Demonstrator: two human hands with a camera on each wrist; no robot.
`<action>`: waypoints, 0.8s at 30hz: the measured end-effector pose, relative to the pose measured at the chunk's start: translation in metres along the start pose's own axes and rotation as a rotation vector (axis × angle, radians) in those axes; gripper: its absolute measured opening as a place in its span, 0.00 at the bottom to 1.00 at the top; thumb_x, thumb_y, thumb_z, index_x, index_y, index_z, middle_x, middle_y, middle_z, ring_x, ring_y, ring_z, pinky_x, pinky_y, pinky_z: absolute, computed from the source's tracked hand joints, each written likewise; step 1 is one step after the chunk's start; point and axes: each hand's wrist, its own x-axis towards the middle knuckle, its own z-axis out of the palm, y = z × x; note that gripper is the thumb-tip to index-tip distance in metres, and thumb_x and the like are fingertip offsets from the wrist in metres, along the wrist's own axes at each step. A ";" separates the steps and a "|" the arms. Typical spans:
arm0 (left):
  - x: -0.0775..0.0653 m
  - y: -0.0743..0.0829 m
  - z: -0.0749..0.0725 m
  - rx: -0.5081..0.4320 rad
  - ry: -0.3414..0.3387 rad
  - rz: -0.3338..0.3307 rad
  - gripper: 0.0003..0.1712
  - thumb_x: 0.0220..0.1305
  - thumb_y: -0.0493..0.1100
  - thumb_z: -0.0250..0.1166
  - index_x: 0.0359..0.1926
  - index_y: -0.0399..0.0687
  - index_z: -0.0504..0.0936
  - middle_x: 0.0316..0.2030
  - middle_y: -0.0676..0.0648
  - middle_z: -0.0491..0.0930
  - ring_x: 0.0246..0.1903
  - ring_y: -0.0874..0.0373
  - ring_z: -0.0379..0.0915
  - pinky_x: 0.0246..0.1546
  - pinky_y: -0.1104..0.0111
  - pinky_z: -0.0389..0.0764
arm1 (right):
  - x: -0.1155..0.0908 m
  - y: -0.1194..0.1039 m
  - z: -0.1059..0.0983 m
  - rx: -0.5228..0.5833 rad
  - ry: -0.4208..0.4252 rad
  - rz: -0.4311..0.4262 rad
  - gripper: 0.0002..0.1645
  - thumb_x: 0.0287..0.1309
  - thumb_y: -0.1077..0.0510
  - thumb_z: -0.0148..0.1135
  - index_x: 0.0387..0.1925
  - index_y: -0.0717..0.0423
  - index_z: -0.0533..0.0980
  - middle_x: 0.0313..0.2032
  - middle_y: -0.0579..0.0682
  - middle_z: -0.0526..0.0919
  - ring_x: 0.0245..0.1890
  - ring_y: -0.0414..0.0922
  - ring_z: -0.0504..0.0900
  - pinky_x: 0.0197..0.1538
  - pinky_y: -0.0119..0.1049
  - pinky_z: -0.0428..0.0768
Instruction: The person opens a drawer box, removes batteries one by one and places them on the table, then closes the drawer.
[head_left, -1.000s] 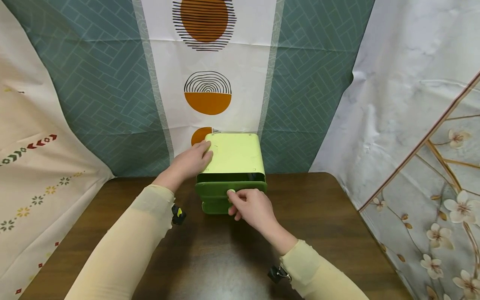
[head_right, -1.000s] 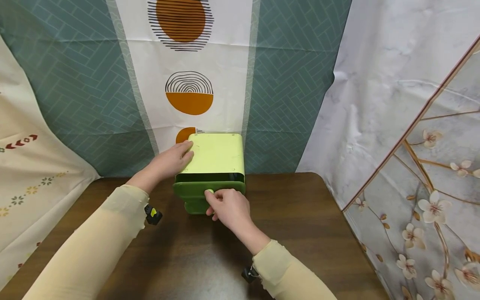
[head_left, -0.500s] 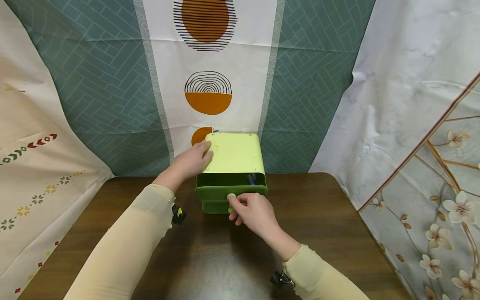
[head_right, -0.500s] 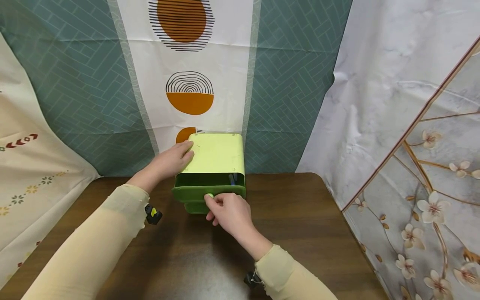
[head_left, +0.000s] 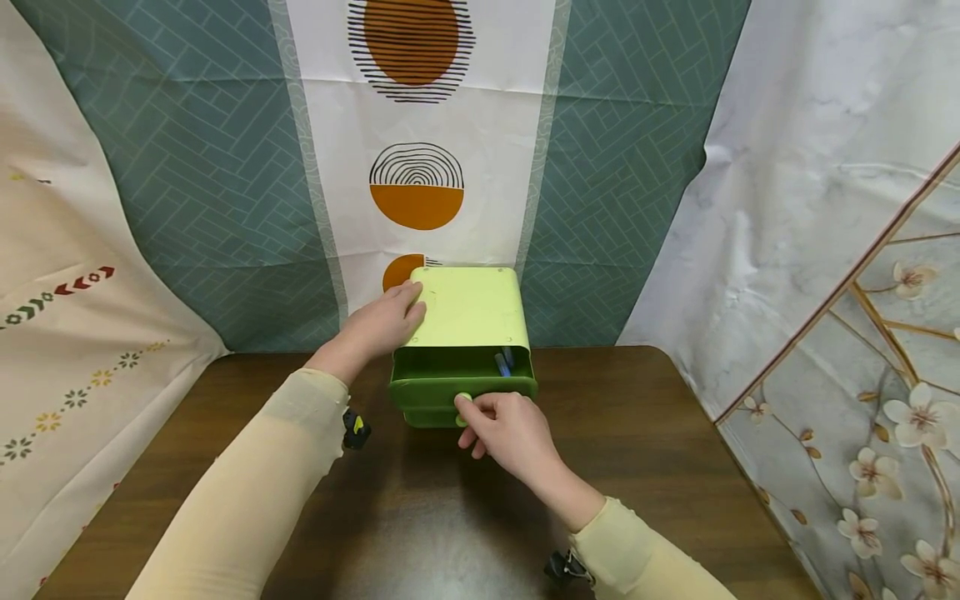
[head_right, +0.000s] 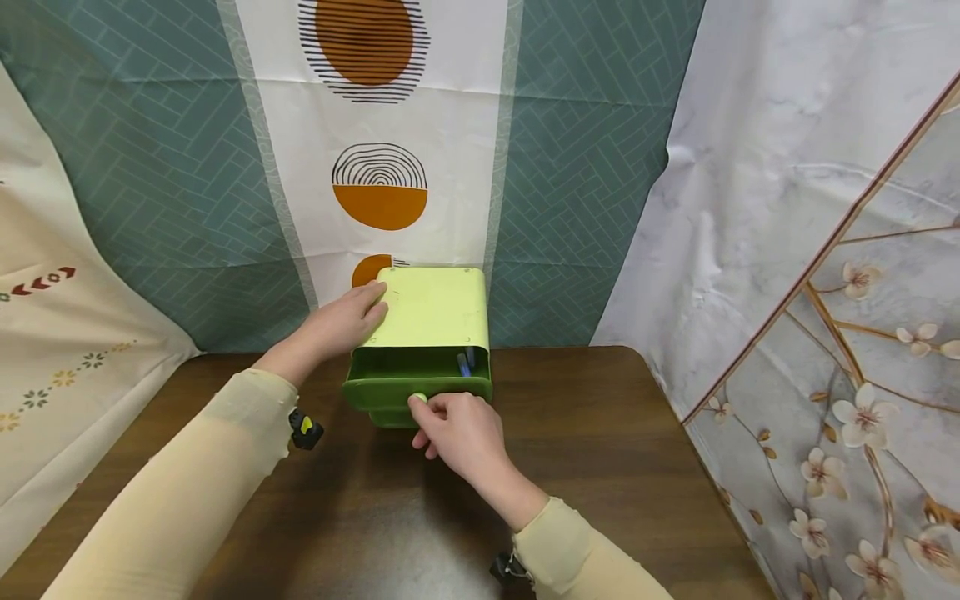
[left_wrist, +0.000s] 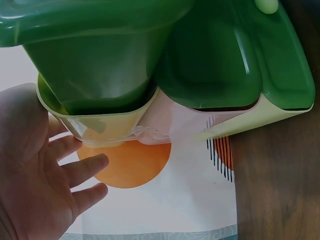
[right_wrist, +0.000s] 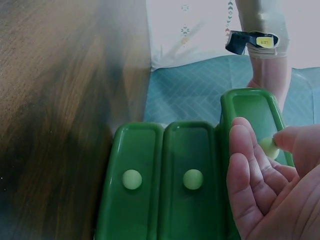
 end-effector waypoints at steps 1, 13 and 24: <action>0.000 0.000 0.000 0.001 -0.003 -0.001 0.39 0.90 0.57 0.39 0.90 0.44 0.49 0.89 0.38 0.45 0.87 0.41 0.41 0.84 0.44 0.50 | 0.000 0.000 0.000 0.001 0.001 0.001 0.27 0.81 0.34 0.60 0.30 0.41 0.88 0.22 0.36 0.88 0.21 0.39 0.87 0.36 0.41 0.79; -0.001 -0.003 0.001 -0.003 -0.012 -0.001 0.39 0.91 0.58 0.38 0.91 0.46 0.48 0.89 0.39 0.44 0.87 0.42 0.40 0.84 0.44 0.49 | -0.002 -0.001 0.002 -0.013 0.003 0.000 0.26 0.80 0.33 0.60 0.30 0.40 0.89 0.22 0.35 0.88 0.21 0.38 0.87 0.38 0.40 0.79; 0.000 -0.004 0.001 -0.013 -0.005 0.009 0.39 0.91 0.57 0.39 0.91 0.45 0.48 0.89 0.39 0.44 0.87 0.41 0.40 0.84 0.44 0.49 | -0.009 -0.002 0.002 -0.020 -0.002 -0.007 0.25 0.81 0.33 0.59 0.29 0.36 0.89 0.21 0.33 0.87 0.24 0.45 0.90 0.37 0.39 0.79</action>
